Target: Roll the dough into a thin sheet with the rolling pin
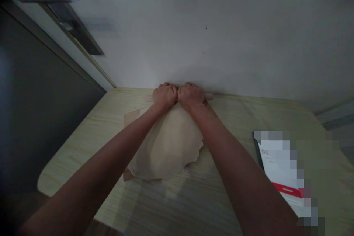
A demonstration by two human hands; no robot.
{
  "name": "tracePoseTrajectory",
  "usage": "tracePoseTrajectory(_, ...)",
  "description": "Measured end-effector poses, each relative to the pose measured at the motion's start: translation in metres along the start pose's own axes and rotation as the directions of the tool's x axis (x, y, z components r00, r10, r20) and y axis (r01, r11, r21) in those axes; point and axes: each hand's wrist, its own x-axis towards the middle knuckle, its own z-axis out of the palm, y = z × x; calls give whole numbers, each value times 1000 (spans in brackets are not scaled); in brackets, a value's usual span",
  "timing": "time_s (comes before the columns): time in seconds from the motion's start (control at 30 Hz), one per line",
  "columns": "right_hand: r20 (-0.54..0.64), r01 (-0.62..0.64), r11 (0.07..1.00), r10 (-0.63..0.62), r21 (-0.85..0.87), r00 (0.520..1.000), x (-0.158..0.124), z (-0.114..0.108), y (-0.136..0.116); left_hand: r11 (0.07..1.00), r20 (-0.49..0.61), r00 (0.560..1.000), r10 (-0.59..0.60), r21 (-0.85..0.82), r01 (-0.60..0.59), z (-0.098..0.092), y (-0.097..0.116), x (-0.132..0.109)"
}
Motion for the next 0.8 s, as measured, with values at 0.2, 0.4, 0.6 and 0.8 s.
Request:
tracePoseTrajectory(0.2, 22, -66, 996, 65, 53, 998, 4, 2, 0, 1000, 18, 1000, -23, -8, 23, 2, -1, 7)
tracePoseTrajectory(0.4, -15, -51, 998, 52, 47, 999, -7, -1, -3, 1000, -7, 1000, -20, 19, 21, 0, 2, -5)
tracePoseTrajectory(0.6, -31, -25, 999, 26, 32, 999, -27, -7, -8, 1000, -31, 999, 9, 30, -8, -6, 2, -26)
tracePoseTrajectory(0.8, -125, 26, 998, -20, 49, 992, -53, -11, -13, 998, -99, 993, 61, 14, -60, -8, 1, -50)
